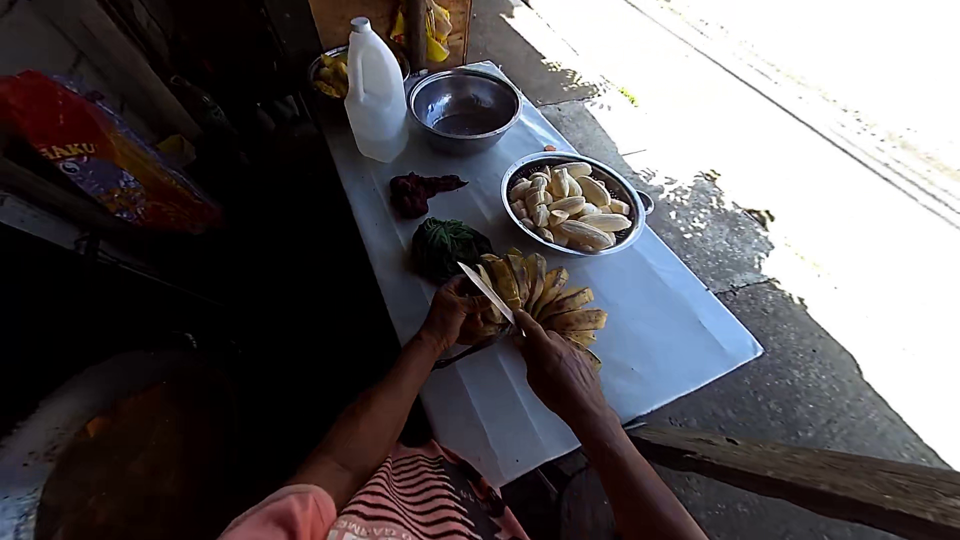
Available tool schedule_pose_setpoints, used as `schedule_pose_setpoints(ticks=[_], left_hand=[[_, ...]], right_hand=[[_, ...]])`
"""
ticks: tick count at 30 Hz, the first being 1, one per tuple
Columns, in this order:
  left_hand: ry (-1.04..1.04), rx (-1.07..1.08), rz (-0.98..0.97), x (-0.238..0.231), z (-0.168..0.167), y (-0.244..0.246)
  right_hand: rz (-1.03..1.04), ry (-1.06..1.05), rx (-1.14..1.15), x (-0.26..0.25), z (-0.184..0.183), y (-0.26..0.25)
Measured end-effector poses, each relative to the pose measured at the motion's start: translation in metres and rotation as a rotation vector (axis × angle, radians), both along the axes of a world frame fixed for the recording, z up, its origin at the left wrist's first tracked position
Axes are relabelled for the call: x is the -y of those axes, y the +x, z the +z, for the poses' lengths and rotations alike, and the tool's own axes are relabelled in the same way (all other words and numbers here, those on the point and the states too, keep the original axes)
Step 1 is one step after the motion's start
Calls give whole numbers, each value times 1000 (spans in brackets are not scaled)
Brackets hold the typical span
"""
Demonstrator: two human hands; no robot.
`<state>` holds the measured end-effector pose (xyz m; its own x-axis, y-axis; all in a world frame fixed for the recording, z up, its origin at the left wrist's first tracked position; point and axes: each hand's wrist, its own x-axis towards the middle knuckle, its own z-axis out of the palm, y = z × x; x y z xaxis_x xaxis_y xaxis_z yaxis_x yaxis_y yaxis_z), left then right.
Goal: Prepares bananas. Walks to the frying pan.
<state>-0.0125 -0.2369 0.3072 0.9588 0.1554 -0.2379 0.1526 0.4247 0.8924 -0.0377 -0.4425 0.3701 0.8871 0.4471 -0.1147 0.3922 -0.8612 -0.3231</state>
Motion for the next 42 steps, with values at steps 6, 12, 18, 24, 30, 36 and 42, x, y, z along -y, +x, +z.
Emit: schedule_pose_setpoints(ticks=[6,12,18,24,30,36,42], left_hand=[[213,96,-24,8,7,0],[-172,0,31,-1,-11,3],[-187,-32,53,8,-14,4],[-107,-26,67,6,-23,2],[76,-59,-8,7,-23,2],[555,-19,-95,11,-13,-18],[508,-223,-83,12,-2,-27]], right_hand=[[-36,-46,-110,-29,15,32],[-129,571,-474,-40,-29,23],[-190,873,-479,-41,-68,29],[-343,1047,-568,-48,-77,33],[-179,906,-501,-41,-96,34],[-262,957,-417,-36,-99,48],[-229,1063,-364,-34,-80,20]])
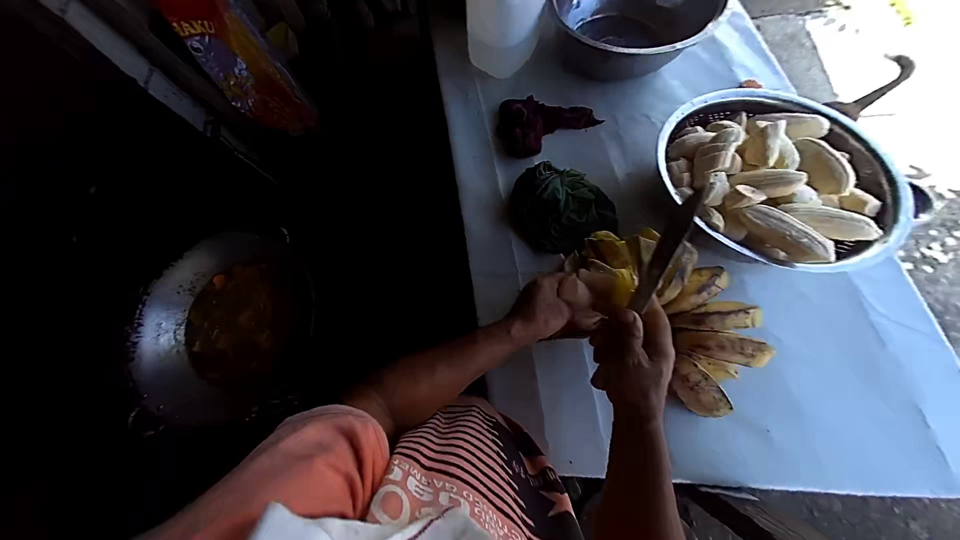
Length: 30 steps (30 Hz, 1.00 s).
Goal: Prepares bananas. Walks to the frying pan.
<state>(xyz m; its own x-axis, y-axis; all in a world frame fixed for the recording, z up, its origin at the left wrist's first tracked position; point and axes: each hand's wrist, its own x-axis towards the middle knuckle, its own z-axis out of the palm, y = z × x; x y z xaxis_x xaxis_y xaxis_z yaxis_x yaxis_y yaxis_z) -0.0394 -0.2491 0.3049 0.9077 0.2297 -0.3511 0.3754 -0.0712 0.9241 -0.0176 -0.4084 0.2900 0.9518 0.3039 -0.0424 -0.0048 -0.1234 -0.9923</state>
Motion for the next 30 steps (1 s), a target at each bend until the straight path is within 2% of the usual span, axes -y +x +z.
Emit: schedule_pose_setpoints(ticks=[1,3,5,7,10,13,16,18,20,21,22,24,27,28,30], left_hand=[[-146,-16,22,-5,-2,-1],[-417,-28,46,-12,-13,-5],[-583,-10,60,-16,-22,-8],[-614,9,36,-21,-24,-11],[-455,42,-95,-30,-8,-15],[-312,66,-296,-29,-1,-9],[-122,91,-456,-30,7,-1],[138,68,-369,-32,19,-1],[427,189,-44,-27,25,9],[492,285,93,-22,29,18],[472,359,140,-14,37,29],[270,375,26,7,57,54],[-83,112,-218,43,63,103],[-91,4,-267,50,61,119],[110,-151,-344,59,55,145]], right_hand=[[10,-65,41,-1,-2,-2],[74,-342,165,-1,-5,1],[126,-525,302,-3,1,10],[180,-624,377,-3,12,15],[241,-654,384,-8,31,13],[201,-520,186,-1,35,7],[123,-73,-223,2,32,-6],[97,237,-432,5,36,-13],[56,396,-497,10,45,-1],[9,406,-483,12,52,13],[-49,390,-447,13,60,32],[-120,312,-357,15,76,79],[-181,265,-280,26,97,136],[-191,238,-272,31,104,138],[-191,129,-233,43,105,119]])
